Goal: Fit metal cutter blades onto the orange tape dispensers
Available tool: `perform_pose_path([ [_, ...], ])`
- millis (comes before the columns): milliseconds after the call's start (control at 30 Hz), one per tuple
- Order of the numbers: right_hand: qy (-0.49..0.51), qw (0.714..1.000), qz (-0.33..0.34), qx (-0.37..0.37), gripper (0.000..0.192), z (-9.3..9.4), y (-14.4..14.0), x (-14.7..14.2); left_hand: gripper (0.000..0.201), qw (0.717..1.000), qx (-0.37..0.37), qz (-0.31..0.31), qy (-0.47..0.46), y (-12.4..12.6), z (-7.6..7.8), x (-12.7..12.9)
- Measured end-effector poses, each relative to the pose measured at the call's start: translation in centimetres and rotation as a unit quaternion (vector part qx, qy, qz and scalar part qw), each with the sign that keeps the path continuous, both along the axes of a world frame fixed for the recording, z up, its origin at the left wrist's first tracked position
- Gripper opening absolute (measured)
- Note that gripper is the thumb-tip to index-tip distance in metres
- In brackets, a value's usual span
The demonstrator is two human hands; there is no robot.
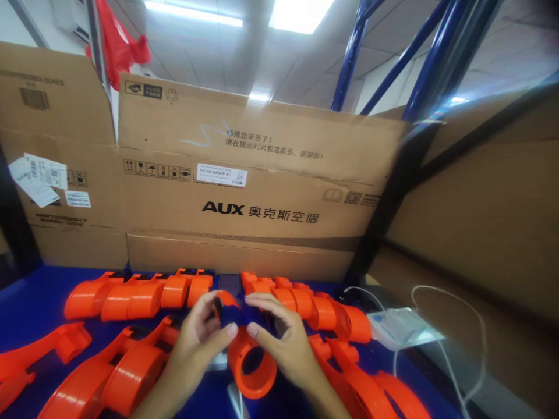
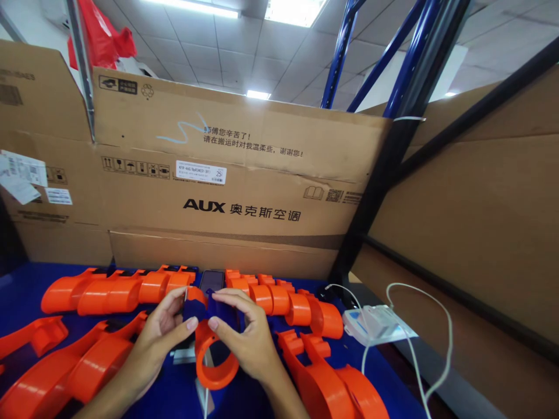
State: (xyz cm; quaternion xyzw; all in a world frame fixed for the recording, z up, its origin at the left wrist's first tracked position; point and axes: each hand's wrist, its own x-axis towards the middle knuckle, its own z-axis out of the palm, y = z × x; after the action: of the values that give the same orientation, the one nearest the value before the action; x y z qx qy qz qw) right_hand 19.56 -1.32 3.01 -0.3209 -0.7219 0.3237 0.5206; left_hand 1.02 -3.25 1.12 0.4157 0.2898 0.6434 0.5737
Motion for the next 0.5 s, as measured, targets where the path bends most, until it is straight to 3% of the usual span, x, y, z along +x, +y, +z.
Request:
perform_pose_path([
  [500, -0.009, 1.000, -0.001, -0.001, 0.034, 0.15, -0.11, 0.01, 0.050, 1.000, 0.012, -0.001, 0.007, -0.01, -0.44, -0.39],
])
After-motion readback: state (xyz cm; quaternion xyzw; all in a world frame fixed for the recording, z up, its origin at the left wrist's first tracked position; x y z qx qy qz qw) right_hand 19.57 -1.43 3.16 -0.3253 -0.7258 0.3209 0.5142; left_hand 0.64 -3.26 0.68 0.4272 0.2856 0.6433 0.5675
